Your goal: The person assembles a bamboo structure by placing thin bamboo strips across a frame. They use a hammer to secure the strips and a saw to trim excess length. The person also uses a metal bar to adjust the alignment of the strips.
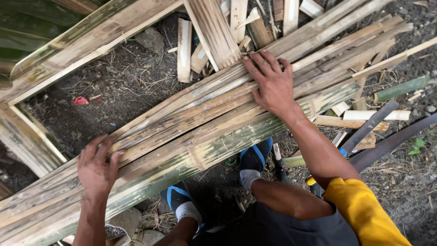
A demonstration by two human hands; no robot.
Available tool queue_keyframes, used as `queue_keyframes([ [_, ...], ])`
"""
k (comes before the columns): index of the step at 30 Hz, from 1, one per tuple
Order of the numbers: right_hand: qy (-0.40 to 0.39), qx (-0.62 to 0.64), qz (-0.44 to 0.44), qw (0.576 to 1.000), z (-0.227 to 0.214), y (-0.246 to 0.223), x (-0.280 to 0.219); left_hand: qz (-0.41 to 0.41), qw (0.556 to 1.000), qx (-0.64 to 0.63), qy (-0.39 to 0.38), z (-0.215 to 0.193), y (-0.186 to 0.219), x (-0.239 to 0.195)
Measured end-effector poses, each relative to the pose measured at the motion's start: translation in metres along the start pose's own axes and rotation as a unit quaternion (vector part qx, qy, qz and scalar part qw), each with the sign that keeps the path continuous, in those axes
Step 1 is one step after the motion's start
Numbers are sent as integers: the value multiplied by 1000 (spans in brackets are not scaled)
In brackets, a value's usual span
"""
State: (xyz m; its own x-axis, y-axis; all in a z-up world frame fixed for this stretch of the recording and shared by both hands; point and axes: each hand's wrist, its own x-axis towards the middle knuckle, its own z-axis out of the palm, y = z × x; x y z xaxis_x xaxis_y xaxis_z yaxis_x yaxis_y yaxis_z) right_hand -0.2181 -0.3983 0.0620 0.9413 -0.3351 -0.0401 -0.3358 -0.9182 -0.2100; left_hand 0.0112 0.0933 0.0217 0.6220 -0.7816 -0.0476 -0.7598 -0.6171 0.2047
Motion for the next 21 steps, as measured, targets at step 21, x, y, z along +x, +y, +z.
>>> queue_keyframes([
  [21,8,85,-60,995,3,51,29,-74,995,-73,11,41,-80,106],
])
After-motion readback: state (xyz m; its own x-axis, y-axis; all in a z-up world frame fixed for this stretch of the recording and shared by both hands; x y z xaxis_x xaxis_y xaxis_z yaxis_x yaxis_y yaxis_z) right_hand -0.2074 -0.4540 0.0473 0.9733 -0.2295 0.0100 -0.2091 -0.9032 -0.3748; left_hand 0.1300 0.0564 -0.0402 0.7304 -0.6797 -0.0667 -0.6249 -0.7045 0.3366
